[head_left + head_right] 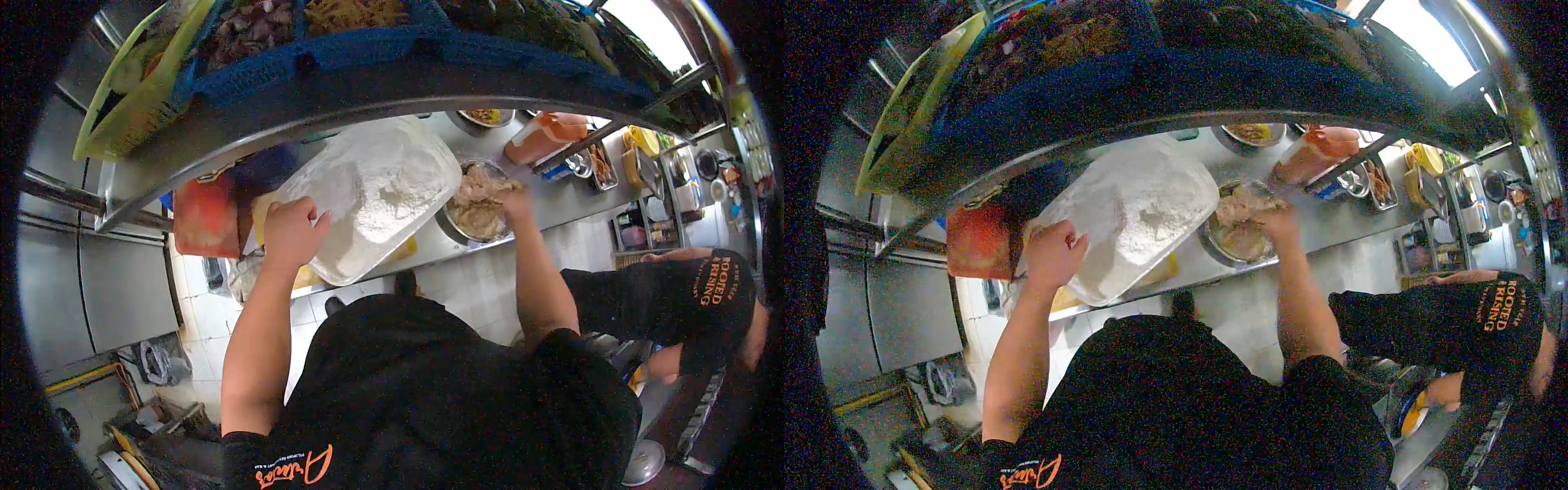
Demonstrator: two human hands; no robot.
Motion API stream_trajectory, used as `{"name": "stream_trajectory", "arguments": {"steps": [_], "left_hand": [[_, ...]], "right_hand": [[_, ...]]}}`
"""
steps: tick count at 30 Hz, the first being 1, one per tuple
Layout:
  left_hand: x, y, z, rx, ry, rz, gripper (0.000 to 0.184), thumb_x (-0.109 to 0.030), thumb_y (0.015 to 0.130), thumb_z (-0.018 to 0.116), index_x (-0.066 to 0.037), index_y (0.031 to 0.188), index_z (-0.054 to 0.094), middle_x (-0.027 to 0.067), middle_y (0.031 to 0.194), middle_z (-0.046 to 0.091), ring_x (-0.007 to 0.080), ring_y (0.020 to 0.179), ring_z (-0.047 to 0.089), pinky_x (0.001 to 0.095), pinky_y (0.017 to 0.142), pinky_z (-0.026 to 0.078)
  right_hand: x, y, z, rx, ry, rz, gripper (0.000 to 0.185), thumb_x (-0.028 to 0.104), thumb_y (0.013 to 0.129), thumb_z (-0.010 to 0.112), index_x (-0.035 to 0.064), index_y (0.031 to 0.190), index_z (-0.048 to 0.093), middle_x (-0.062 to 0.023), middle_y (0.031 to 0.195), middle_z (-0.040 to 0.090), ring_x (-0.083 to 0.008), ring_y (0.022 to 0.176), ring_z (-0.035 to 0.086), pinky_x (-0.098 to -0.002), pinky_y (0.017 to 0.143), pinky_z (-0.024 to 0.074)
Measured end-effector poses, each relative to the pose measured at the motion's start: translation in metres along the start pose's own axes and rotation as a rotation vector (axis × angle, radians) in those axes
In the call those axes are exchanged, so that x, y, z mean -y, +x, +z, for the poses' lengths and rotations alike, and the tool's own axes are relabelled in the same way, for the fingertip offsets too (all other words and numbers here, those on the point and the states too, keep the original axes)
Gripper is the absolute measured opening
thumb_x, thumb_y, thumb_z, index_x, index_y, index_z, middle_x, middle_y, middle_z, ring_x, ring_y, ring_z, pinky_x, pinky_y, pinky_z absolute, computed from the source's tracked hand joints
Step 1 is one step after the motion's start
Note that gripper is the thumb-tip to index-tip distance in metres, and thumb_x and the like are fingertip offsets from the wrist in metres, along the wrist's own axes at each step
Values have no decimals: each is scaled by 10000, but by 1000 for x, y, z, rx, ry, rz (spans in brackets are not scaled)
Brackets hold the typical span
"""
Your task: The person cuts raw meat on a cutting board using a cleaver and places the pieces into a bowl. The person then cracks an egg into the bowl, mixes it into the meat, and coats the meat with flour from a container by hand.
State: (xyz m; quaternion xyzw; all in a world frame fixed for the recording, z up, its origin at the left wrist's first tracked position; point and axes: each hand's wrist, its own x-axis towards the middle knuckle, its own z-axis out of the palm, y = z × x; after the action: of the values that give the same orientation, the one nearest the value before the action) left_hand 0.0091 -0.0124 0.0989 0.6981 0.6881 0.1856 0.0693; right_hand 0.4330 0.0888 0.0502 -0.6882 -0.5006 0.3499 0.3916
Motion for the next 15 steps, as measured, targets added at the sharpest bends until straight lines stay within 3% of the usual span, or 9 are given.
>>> {"name": "stream_trajectory", "arguments": {"steps": [2,5,7,11,12,14,15], "left_hand": [[-1,-2,1,-22,33,59,306,-331,790,711,-84,692,561,107,671,614,323,646,587,450,780,439],[-8,2,-1,17,-12,-22,309,-334,793,706,-82,691,559,107,664,611,326,645,585,446,778,435],[-9,1,-2,2,13,-22,315,-338,795,704,-82,685,558,107,651,607,328,642,584,440,770,431],[-8,2,1,51,-12,-69,319,-342,796,702,-84,676,558,109,641,605,330,647,583,437,760,428],[-7,1,1,38,-1,-54,320,-343,795,703,-85,673,558,111,640,604,330,652,584,437,759,428],[-8,-1,0,30,7,-31,320,-343,794,703,-86,670,559,113,638,603,331,656,585,436,758,429],[-9,-1,0,46,7,-32,318,-343,795,702,-86,673,560,113,637,602,331,659,584,436,759,429]], "right_hand": [[-1,4,-10,-44,60,63,304,117,755,684,-46,1010,704,-168,1036,688,-224,965,639,-364,848,508],[-20,36,-24,426,-136,-43,464,198,728,742,-56,1108,665,-198,1056,689,-267,999,647,-371,881,500],[-24,29,-3,540,-196,-107,530,237,714,768,-53,1142,649,-199,1061,690,-282,1002,652,-381,893,498],[-47,-7,77,-83,-705,-463,632,504,778,710,83,1244,646,-189,1204,658,-338,1107,620,-457,936,488],[-43,-7,74,-84,-700,-459,632,504,778,710,83,1244,646,-189,1204,658,-338,1107,620,-457,936,488],[-13,-12,58,24,-601,-236,588,312,684,836,-18,1135,652,-171,1089,697,-275,1018,655,-412,893,510],[-27,1,47,21,-600,-239,588,312,684,836,-18,1135,652,-171,1089,697,-275,1018,655,-412,893,510]]}}
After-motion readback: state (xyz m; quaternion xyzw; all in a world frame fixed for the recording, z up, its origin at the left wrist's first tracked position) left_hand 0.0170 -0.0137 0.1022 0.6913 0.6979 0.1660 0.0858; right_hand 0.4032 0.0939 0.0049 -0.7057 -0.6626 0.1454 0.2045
